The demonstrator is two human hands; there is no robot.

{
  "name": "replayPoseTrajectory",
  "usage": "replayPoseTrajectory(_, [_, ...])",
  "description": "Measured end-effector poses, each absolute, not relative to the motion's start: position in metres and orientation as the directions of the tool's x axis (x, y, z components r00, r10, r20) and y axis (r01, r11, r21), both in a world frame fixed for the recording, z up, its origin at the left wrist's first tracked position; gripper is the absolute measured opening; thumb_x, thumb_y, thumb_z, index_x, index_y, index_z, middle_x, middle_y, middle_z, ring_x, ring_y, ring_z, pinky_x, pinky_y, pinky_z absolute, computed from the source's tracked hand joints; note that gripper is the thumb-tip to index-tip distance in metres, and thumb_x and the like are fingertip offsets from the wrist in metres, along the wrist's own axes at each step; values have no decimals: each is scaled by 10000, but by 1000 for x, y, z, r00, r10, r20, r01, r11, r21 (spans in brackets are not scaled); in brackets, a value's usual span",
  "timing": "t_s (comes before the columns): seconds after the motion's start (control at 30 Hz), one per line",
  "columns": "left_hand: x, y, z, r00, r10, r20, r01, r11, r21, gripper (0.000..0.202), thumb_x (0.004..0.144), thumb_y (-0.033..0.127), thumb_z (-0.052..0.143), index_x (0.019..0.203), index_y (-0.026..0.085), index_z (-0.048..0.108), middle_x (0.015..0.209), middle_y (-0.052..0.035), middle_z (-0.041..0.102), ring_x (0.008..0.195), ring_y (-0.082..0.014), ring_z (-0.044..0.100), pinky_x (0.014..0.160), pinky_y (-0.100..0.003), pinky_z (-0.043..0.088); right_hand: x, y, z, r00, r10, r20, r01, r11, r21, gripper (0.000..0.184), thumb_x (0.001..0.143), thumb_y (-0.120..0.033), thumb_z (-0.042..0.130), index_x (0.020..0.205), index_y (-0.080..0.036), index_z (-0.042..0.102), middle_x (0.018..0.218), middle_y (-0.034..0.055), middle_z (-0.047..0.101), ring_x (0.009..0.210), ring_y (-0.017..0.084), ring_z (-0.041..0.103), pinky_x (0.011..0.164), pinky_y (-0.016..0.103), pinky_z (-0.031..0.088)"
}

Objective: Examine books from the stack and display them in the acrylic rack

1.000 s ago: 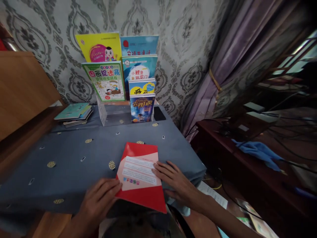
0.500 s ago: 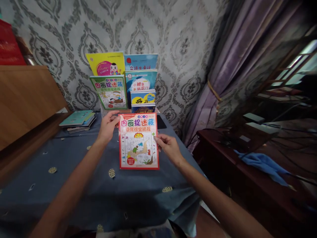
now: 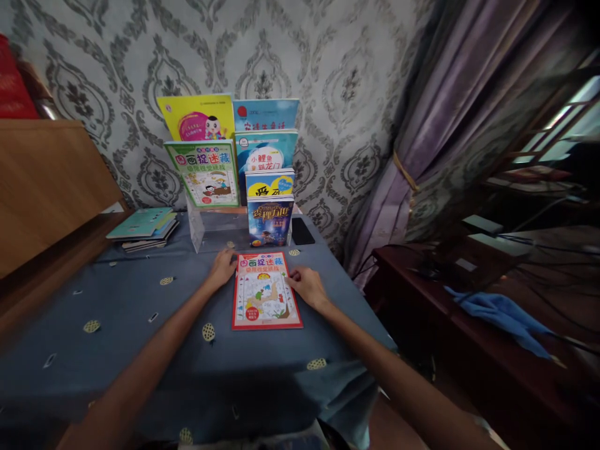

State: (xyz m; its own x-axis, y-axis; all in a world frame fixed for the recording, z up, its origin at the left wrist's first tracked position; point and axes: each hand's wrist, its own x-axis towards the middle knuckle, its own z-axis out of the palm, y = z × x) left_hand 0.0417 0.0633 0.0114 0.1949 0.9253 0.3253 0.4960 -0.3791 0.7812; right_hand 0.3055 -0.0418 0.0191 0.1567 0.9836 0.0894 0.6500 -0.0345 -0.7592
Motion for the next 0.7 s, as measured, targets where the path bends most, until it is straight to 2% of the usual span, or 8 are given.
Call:
replayPoseTrajectory(0.03, [40,60,8,229,912,339,519,-409,750,111,750,157,611,851,192,642,965,-79,694,1041,-260,625,1024,-445,454,305,-44,19,146,985,96,714,-38,-700,39,782,-210,668,804,-194,696,715,27,720,706,195,672,635,264,457])
replayPoseTrajectory(0.13, [35,52,-1,314,878,362,556,-479,680,192,819,161,567,970,187,681,1135,-100,692,1148,-262,601,1081,-457,423,299,-48,21,111,978,175,876,-14,-482,225,868,-262,614,1078,-202,670,906,68,746,827,226,689,682,286,483])
replayPoseTrajectory(0.23, [32,49,-6,366,855,368,607,-519,601,255,878,197,545,1089,190,686,1263,-119,670,1209,-277,586,1085,-483,423,281,-44,24,-32,956,291,919,142,-368,296,921,-244,546,1204,-205,622,1137,119,708,1058,259,653,834,333,514])
replayPoseTrajectory(0.37, [31,50,-9,427,832,354,718,-550,427,312,942,223,486,1190,207,675,1337,-126,648,1258,-294,577,1071,-501,436,241,-22,22,-350,886,305,819,447,-361,445,970,-204,434,1410,-164,488,1358,150,613,1287,253,545,1069,411,442])
replayPoseTrajectory(0.43, [30,49,-9,454,815,360,726,-572,382,332,945,206,468,1206,206,673,1324,-126,657,1247,-290,588,1059,-487,449,220,-6,19,-438,851,289,763,522,-381,500,988,-217,401,1481,-132,398,1454,181,537,1350,258,499,1120,444,403])
replayPoseTrajectory(0.57, [27,48,-5,492,788,370,723,-606,332,379,889,136,489,1219,185,668,1279,-133,678,1212,-296,605,1026,-484,472,194,19,13,-475,853,216,760,521,-388,547,1019,-277,393,1507,-39,326,1538,244,419,1446,275,391,1186,464,314])
replayPoseTrajectory(0.7, [27,48,0,506,786,356,728,-610,313,377,899,146,483,1218,187,680,1275,-135,682,1193,-300,612,991,-489,490,194,28,11,-491,852,182,775,523,-354,557,1032,-329,401,1492,-19,344,1542,245,412,1460,277,368,1211,481,253])
